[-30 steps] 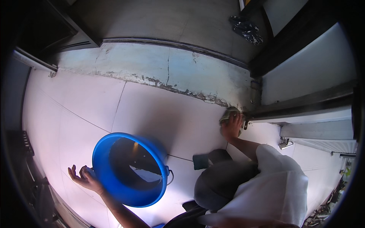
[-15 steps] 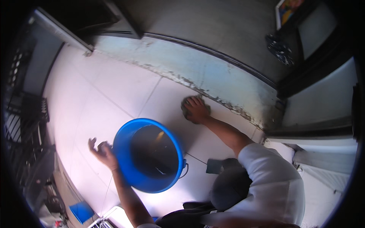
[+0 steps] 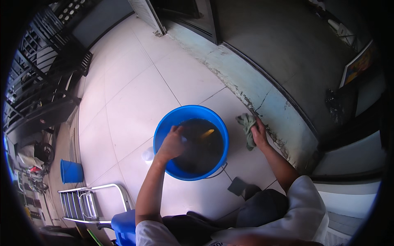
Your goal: The person kneels on a tiled floor and wipes the surface near a metal shutter door using a cloth and a sponge. They repeatedly dip the cloth into a blue bucket of water, wring it out, and scrub the floor and door threshold. A white bottle is also handled and placed on the floor.
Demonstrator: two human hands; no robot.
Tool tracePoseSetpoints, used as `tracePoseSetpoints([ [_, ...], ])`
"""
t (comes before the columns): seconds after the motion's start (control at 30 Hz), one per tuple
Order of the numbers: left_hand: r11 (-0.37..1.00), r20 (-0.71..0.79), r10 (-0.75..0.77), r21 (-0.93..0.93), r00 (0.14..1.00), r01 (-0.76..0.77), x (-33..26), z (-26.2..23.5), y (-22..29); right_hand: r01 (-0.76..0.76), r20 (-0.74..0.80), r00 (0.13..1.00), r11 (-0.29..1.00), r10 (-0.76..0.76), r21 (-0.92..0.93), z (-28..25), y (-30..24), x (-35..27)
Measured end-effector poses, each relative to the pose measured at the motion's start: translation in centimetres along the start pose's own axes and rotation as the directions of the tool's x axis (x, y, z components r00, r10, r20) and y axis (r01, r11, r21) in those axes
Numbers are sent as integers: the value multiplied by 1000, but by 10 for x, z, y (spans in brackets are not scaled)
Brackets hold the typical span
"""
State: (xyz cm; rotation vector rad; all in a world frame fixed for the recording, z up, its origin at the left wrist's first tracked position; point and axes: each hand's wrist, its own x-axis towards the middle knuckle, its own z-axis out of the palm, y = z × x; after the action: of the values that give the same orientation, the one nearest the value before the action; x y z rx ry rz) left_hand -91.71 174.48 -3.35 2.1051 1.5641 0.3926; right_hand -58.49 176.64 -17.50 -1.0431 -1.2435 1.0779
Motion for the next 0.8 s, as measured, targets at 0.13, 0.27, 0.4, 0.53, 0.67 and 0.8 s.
tracePoseSetpoints([
  [0.13, 986, 351, -157, 102, 923, 130, -15, 25, 4, 138, 150, 974, 970, -170, 203, 39, -89, 36],
  [0.27, 976, 285, -159, 188, 945, 107, -27, 24, 8, 439, 349, 827, 894, -440, 88, 86, -136, 53],
  [0.4, 974, 39, -145, 181, 989, 136, -33, -13, 9, 623, 425, 724, 779, -544, -66, 116, -152, 68],
  [0.53, 971, -227, -188, 105, 956, 216, -45, -52, 16, 651, 567, 702, 712, -431, -264, 147, -152, 69],
  [0.67, 937, -199, -256, 191, 946, 293, -43, -56, 19, 744, 865, 491, 468, 101, -477, 183, -125, 60],
  [0.8, 889, 139, -283, 410, 949, 205, -32, -25, 11, 834, 717, 210, 261, 665, -486, 228, -58, 57],
])
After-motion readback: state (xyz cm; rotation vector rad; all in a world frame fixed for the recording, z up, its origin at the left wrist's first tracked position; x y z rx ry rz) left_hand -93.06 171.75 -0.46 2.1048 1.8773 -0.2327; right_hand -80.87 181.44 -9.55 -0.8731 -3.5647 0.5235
